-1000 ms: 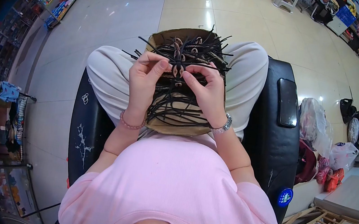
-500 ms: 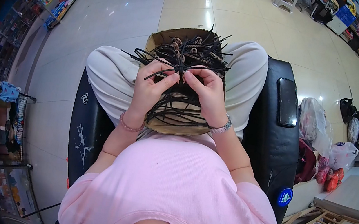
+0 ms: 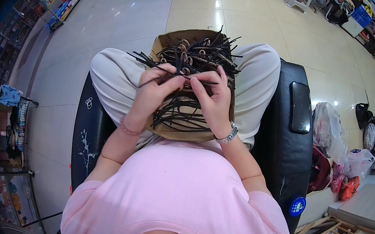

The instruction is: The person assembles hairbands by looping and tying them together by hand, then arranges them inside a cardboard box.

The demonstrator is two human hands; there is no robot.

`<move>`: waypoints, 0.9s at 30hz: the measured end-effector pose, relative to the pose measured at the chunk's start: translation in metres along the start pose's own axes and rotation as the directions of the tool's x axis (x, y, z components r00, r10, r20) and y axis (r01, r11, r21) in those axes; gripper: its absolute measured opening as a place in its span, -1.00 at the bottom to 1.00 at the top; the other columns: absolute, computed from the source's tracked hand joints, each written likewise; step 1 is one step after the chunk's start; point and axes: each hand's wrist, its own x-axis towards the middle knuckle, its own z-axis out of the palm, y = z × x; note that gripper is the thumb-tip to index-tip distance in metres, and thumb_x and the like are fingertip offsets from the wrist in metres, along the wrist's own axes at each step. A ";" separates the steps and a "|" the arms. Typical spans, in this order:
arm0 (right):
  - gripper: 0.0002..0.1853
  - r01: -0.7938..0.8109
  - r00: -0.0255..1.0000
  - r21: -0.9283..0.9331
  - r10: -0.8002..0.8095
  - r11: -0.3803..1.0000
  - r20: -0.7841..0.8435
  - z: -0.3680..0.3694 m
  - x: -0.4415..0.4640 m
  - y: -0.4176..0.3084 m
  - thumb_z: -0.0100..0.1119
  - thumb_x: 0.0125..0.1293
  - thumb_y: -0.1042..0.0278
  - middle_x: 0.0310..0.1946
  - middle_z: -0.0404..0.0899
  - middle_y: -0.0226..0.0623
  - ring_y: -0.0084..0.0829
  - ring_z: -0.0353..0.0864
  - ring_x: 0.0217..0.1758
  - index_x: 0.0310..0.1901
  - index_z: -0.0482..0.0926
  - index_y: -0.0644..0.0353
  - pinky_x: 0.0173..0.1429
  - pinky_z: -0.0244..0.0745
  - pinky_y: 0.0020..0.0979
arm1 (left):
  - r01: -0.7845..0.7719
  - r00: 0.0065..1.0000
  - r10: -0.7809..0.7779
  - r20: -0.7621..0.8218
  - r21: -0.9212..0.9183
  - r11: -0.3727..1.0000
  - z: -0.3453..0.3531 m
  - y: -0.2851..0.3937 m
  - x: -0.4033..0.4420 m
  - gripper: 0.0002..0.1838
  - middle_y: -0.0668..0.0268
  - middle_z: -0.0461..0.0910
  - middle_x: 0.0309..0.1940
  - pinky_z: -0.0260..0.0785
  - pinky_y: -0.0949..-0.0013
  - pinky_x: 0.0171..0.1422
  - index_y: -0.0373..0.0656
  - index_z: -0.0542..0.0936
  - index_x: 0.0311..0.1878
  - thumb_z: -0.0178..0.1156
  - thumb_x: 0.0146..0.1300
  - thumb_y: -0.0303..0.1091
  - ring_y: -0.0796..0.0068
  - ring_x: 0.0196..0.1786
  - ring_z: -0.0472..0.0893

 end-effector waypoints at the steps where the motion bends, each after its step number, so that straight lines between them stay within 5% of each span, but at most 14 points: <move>1: -0.73 0.098 0.995 -0.149 -0.093 0.984 0.037 -0.001 0.003 -0.003 0.17 0.32 0.52 -0.02 0.64 -0.25 -0.45 0.55 0.11 0.05 0.52 0.24 0.30 0.34 -0.45 | -0.003 0.998 0.006 -0.065 0.048 0.999 -0.010 0.010 0.001 -0.80 0.27 0.69 -0.42 0.42 0.63 -0.24 -0.37 0.62 -0.13 0.31 0.20 -0.51 0.61 -0.37 0.59; 2: -0.71 0.196 0.980 -0.290 -0.178 0.937 0.087 -0.002 0.005 -0.007 0.16 0.32 0.51 0.02 0.64 -0.24 -0.43 0.54 0.16 0.07 0.51 0.23 0.34 0.31 -0.42 | -0.002 0.992 0.014 -0.129 0.097 0.995 -0.024 0.019 0.002 -0.79 0.27 0.70 -0.41 0.43 0.64 -0.23 -0.37 0.63 -0.10 0.31 0.21 -0.51 0.61 -0.36 0.59; 5: -0.69 0.088 0.992 -0.067 -0.094 0.994 -0.084 -0.007 0.004 -0.015 0.10 0.33 0.49 0.15 0.59 -0.23 -0.39 0.45 0.30 0.11 0.49 0.22 0.45 0.17 -0.39 | -0.105 0.898 0.154 -0.411 0.138 0.985 -0.108 0.054 0.000 -0.81 0.19 0.71 -0.18 0.51 0.53 0.01 -0.27 0.64 -0.03 0.24 0.34 -0.43 0.53 -0.21 0.65; 7: -0.67 0.022 0.970 -0.028 -0.029 0.999 -0.243 -0.029 0.001 -0.010 0.05 0.38 0.49 0.17 0.56 -0.19 -0.39 0.49 0.25 0.16 0.47 0.23 0.42 0.20 -0.42 | -0.083 0.742 0.404 -0.534 0.526 0.847 -0.187 0.078 -0.014 -0.76 0.26 0.72 -0.18 0.49 0.51 0.02 -0.26 0.66 -0.04 0.24 0.37 -0.30 0.52 -0.18 0.65; 9: -0.71 0.016 0.957 -0.002 -0.016 1.000 -0.291 -0.048 -0.004 -0.002 0.02 0.43 0.45 0.14 0.58 -0.17 -0.41 0.51 0.22 0.14 0.49 0.25 0.38 0.24 -0.44 | -0.109 0.625 0.433 -0.650 0.477 0.872 -0.267 0.094 -0.038 -0.77 0.30 0.71 -0.21 0.45 0.54 -0.06 -0.27 0.70 -0.12 0.24 0.37 -0.29 0.54 -0.20 0.62; 11: -0.73 -0.016 0.944 0.009 0.019 1.000 -0.329 -0.059 -0.009 0.000 -0.01 0.46 0.42 0.10 0.60 -0.17 -0.41 0.52 0.19 0.12 0.51 0.27 0.36 0.26 -0.45 | 0.038 0.554 0.481 -0.680 0.597 0.801 -0.339 0.095 -0.076 -0.76 0.28 0.71 -0.26 0.45 0.58 -0.08 -0.24 0.71 -0.18 0.24 0.36 -0.24 0.54 -0.25 0.62; 14: -0.74 -0.045 0.930 0.019 0.049 0.999 -0.364 -0.066 -0.011 0.006 -0.03 0.49 0.39 0.05 0.63 -0.16 -0.42 0.55 0.15 0.08 0.54 0.28 0.33 0.28 -0.46 | 0.112 0.354 0.327 -0.876 0.386 0.916 -0.438 0.052 -0.135 -0.68 0.29 0.67 -0.34 0.45 0.54 -0.22 -0.28 0.71 -0.22 0.29 0.32 -0.15 0.53 -0.34 0.59; 17: -0.74 -0.038 0.927 -0.002 0.034 0.999 -0.374 -0.071 -0.014 0.014 -0.05 0.50 0.36 0.00 0.66 -0.17 -0.43 0.57 0.12 0.03 0.57 0.28 0.31 0.28 -0.48 | 0.383 0.369 -0.143 -0.918 0.010 0.924 -0.527 -0.052 -0.209 -0.58 0.27 0.67 -0.35 0.49 0.50 -0.26 -0.27 0.67 -0.26 0.29 0.28 -0.01 0.52 -0.37 0.60; 21: -0.75 -0.061 0.925 -0.011 0.052 0.998 -0.376 -0.072 -0.017 0.016 -0.04 0.50 0.36 -0.02 0.66 -0.17 -0.43 0.58 0.10 0.02 0.58 0.29 0.31 0.28 -0.48 | 0.529 0.486 0.087 -0.870 0.372 0.763 -0.406 -0.041 -0.183 -0.62 0.25 0.65 -0.38 0.47 0.42 -0.24 -0.28 0.66 -0.24 0.26 0.28 -0.07 0.44 -0.37 0.60; 26: -0.75 -0.068 0.930 -0.025 0.054 0.997 -0.363 -0.071 -0.019 0.019 -0.03 0.50 0.36 -0.01 0.66 -0.18 -0.44 0.58 0.09 0.01 0.58 0.29 0.31 0.29 -0.48 | 0.576 0.715 0.328 -0.618 0.786 0.226 -0.402 -0.002 -0.116 -0.69 0.22 0.63 -0.43 0.44 0.29 -0.20 -0.28 0.65 -0.21 0.21 0.27 -0.17 0.32 -0.36 0.59; 27: -0.76 -0.066 0.931 -0.032 0.050 0.997 -0.361 -0.073 -0.020 0.019 -0.02 0.50 0.36 -0.01 0.66 -0.18 -0.44 0.58 0.09 0.01 0.58 0.29 0.30 0.29 -0.49 | 0.427 0.797 0.215 -0.565 0.778 0.460 -0.339 0.028 -0.087 -0.76 0.26 0.65 -0.36 0.42 0.42 -0.17 -0.27 0.64 -0.15 0.22 0.27 -0.28 0.44 -0.32 0.57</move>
